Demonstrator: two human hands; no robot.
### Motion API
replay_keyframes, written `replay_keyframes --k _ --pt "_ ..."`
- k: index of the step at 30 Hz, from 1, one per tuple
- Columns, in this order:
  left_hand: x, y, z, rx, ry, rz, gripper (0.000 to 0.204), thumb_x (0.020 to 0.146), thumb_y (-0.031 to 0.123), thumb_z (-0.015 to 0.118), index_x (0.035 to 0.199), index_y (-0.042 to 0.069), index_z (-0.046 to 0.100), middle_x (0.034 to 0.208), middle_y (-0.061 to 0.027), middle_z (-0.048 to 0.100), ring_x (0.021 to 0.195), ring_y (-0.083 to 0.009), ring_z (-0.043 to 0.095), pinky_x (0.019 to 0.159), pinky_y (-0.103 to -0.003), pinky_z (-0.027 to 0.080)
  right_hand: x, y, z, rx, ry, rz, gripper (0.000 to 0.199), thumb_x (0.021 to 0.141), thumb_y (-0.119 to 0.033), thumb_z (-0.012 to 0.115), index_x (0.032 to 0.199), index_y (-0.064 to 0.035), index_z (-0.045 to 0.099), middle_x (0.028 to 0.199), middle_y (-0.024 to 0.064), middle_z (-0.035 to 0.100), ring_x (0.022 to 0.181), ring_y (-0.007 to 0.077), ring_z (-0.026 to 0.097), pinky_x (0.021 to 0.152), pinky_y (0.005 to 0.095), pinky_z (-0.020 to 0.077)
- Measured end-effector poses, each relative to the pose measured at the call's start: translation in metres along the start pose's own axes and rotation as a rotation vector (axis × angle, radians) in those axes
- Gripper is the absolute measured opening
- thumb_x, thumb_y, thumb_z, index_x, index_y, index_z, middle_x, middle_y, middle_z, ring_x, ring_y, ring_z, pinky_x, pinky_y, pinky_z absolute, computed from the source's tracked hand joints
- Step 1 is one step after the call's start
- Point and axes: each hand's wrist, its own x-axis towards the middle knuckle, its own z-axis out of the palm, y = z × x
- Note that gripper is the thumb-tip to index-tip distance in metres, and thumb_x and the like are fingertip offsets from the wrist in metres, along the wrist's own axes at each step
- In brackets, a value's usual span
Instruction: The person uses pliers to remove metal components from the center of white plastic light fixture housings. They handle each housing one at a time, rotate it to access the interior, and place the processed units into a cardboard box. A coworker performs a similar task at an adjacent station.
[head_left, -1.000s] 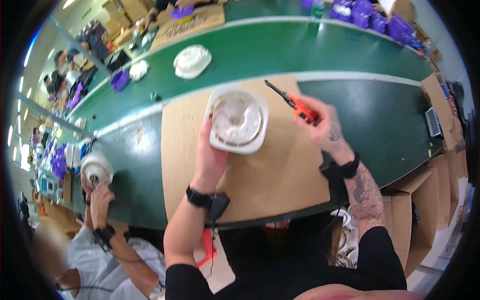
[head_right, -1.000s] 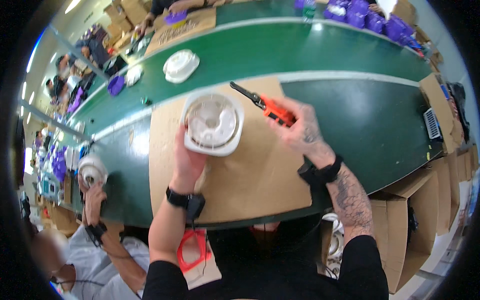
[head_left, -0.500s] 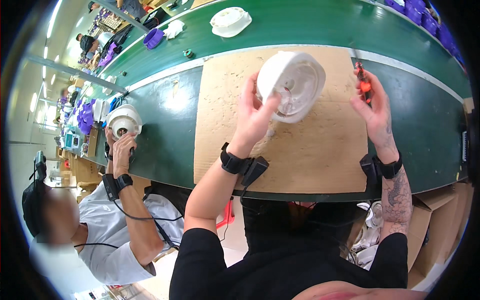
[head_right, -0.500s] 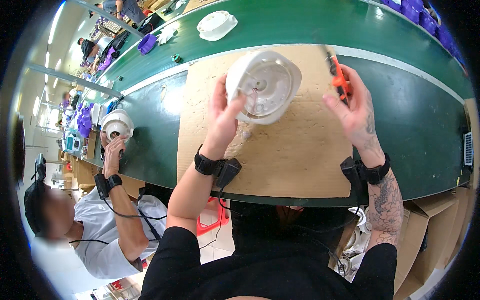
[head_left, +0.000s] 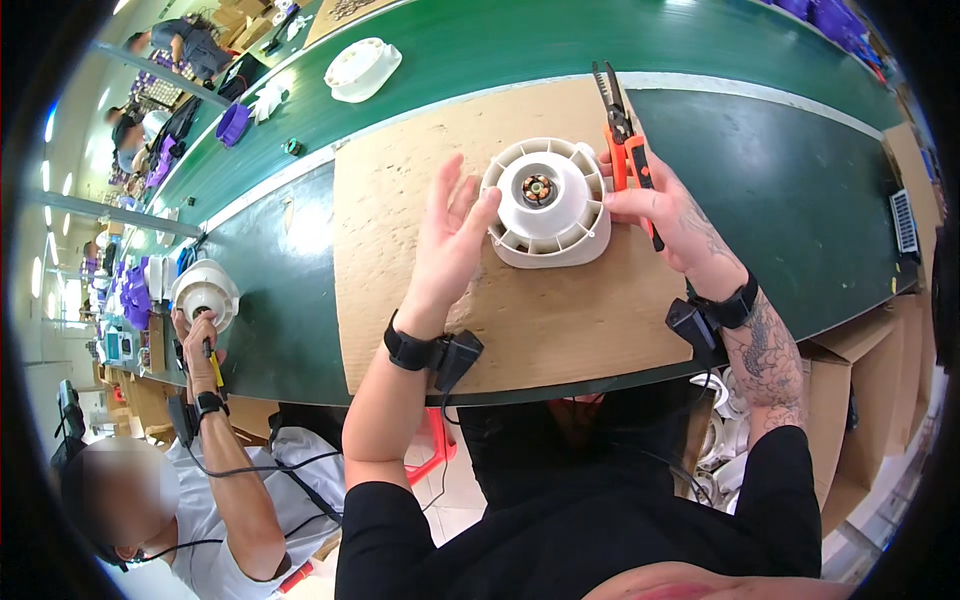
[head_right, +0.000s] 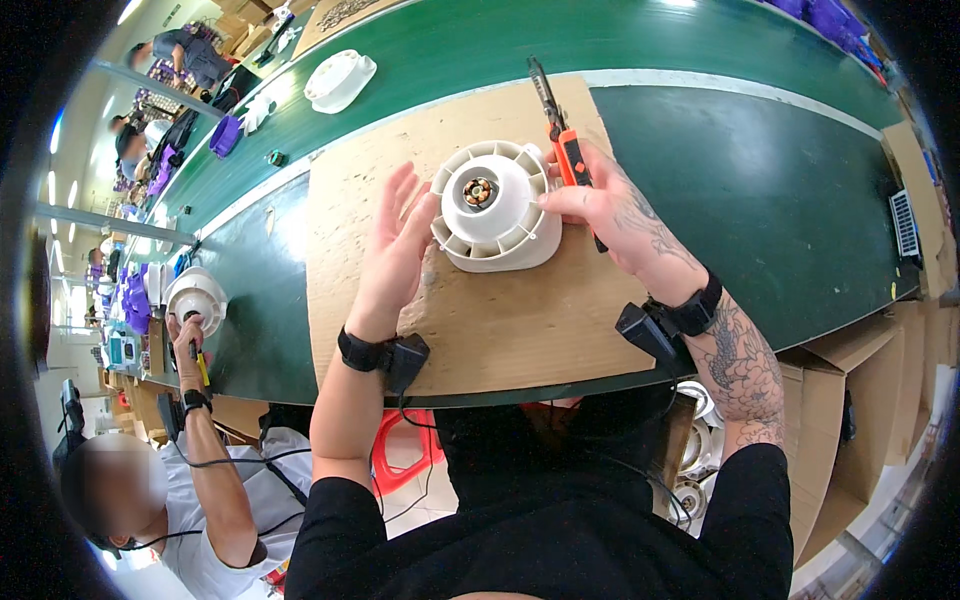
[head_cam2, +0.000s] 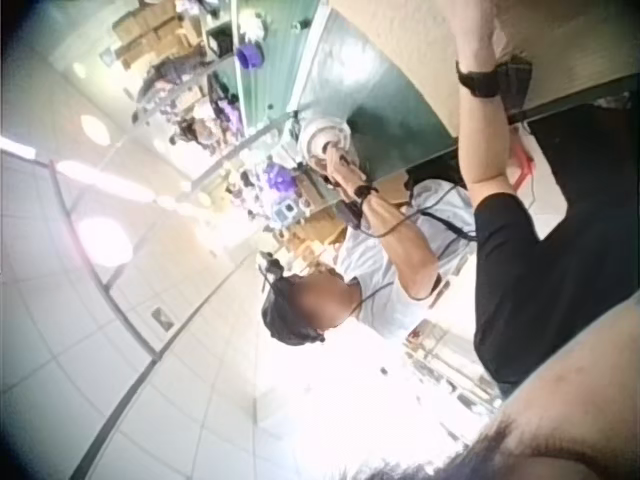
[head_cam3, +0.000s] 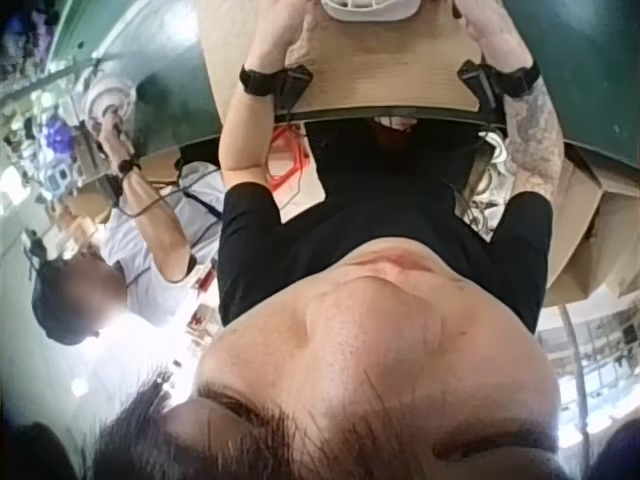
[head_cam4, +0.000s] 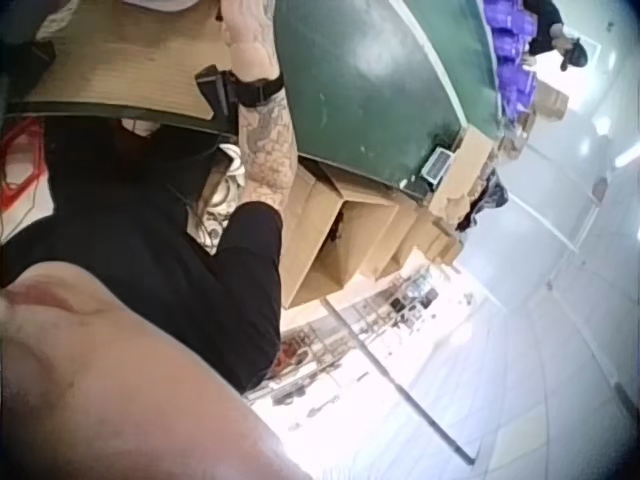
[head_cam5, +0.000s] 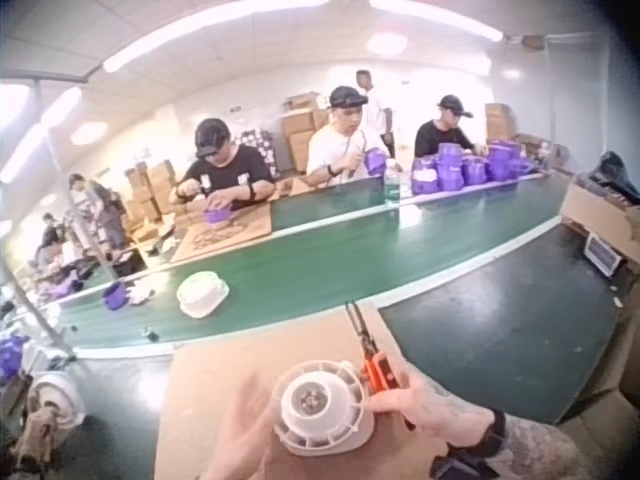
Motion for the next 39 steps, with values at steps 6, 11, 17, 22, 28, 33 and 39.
replay_keyframes --k 6,11,17,22,28,33,39 --pt "0.01 0.003 -0.013 -0.035 -0.205 -0.098 0.051 0.094 0.005 0.068 0.142 0.0 0.05 0.121 -0.0135 0.067 0.112 -0.0172 0.063 0.1 -0.03 0.049 -0.007 0.008 0.005 -0.08 -0.02 -0.186 0.066 0.083 -0.02 0.073 0.139 0.0003 0.045 0.125 0.0097 0.053 0.119 0.0211 0.051 0.106 0.0342 0.0372" --pt "0.001 0.012 -0.006 -0.062 -0.258 -0.052 0.068 0.091 -0.001 0.068 0.15 0.0 0.036 0.125 -0.0174 0.064 0.114 -0.02 0.063 0.098 -0.034 0.051 -0.004 0.002 -0.001 -0.087 -0.127 -0.281 0.066 0.085 -0.015 0.073 0.141 0.0017 0.042 0.129 0.0104 0.053 0.123 0.0213 0.051 0.107 0.0368 0.0394" --pt "0.017 0.009 -0.018 -0.234 -0.032 0.106 0.051 0.091 -0.001 0.066 0.138 -0.004 0.048 0.123 -0.0128 0.066 0.11 -0.0176 0.064 0.093 -0.031 0.052 0.002 -0.006 -0.015 -1.112 0.257 -0.781 0.07 0.062 -0.012 0.077 0.129 -0.0074 0.055 0.123 0.0129 0.053 0.117 0.0343 0.051 0.105 0.0438 0.0403" --pt "0.015 0.016 -0.016 0.144 0.129 0.393 0.046 0.09 0.006 0.072 0.131 -0.005 0.055 0.118 -0.009 0.066 0.106 -0.0135 0.063 0.091 -0.029 0.051 -0.001 -0.01 -0.012 -1.35 0.312 -0.891 0.071 0.057 -0.015 0.078 0.126 -0.0137 0.06 0.116 0.0078 0.051 0.116 0.0284 0.047 0.104 0.0462 0.0353" --pt "0.011 0.017 -0.008 0.238 0.146 0.51 0.052 0.088 0.001 0.072 0.134 -0.007 0.051 0.119 -0.0122 0.066 0.107 -0.0161 0.064 0.093 -0.03 0.051 -0.007 -0.012 -0.008 -1.383 0.305 -0.916 0.075 0.054 -0.013 0.079 0.127 -0.015 0.06 0.121 0.0076 0.048 0.119 0.0302 0.044 0.103 0.0477 0.0323" --pt "0.011 0.015 -0.004 0.298 0.149 0.529 0.068 0.087 0.001 0.073 0.145 -0.007 0.037 0.122 -0.0151 0.064 0.112 -0.0194 0.063 0.097 -0.033 0.05 -0.008 -0.01 -0.011 -1.408 0.303 -0.91 0.075 0.054 -0.013 0.079 0.127 -0.0156 0.061 0.124 0.0084 0.047 0.121 0.0307 0.042 0.104 0.0485 0.0289" --pt "0.015 0.014 0.004 0.427 0.038 0.629 0.069 0.088 0.003 0.071 0.146 -0.007 0.036 0.128 -0.0187 0.061 0.114 -0.0226 0.062 0.098 -0.035 0.05 -0.009 -0.011 -0.011 -1.425 0.394 -0.864 0.073 0.053 -0.015 0.079 0.124 -0.016 0.061 0.127 0.0088 0.045 0.122 0.0313 0.041 0.105 0.0493 0.027"
